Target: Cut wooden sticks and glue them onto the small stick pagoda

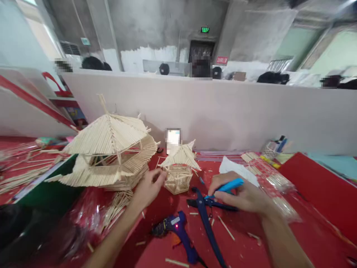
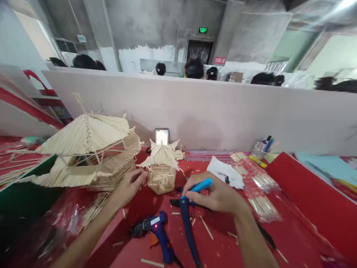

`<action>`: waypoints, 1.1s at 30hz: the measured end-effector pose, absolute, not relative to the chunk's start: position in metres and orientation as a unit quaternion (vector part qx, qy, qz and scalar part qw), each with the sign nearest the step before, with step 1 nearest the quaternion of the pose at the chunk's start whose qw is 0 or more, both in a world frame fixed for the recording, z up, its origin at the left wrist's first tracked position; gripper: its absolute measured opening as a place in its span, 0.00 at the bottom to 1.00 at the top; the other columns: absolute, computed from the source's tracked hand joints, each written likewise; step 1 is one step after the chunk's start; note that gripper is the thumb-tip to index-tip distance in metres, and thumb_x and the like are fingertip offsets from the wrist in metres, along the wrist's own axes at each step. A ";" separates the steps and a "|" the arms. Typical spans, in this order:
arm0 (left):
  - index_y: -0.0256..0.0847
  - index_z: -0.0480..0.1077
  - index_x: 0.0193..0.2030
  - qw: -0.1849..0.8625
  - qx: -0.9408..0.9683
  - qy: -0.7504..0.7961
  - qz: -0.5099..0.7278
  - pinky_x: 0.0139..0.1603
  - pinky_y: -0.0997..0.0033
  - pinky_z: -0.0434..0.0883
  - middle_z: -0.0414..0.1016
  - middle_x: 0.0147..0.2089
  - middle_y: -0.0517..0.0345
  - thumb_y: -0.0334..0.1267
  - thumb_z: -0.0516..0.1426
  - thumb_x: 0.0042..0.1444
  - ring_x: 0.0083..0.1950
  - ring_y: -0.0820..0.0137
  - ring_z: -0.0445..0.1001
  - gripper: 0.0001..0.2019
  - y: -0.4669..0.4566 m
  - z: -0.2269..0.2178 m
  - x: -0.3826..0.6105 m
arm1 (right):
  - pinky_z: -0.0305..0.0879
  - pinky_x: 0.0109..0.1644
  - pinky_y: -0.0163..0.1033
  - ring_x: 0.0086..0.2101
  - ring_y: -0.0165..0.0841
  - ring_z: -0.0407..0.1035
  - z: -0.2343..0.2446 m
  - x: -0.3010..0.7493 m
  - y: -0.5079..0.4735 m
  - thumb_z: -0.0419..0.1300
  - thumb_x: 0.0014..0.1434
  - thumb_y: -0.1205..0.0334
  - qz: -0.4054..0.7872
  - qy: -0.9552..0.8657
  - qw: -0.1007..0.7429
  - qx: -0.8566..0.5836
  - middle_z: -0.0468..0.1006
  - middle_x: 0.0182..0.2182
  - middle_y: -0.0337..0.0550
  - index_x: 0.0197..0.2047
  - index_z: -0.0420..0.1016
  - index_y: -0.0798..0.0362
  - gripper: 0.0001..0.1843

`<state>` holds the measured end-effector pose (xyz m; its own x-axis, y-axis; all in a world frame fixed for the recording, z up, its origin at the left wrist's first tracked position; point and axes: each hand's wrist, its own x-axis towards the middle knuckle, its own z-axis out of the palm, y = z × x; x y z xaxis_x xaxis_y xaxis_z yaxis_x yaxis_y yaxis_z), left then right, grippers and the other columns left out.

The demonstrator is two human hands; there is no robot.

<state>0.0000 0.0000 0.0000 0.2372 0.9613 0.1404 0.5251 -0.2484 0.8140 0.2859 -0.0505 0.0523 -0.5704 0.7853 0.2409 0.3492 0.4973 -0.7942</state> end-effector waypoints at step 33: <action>0.41 0.72 0.46 0.095 0.892 0.442 0.003 0.46 0.68 0.69 0.78 0.46 0.50 0.27 0.50 0.62 0.49 0.61 0.78 0.12 -0.057 0.029 0.080 | 0.70 0.52 0.48 0.49 0.44 0.76 -0.052 0.297 -0.058 0.48 0.64 0.56 0.151 -0.669 0.395 -0.612 0.81 0.49 0.50 0.56 0.72 0.50 0.21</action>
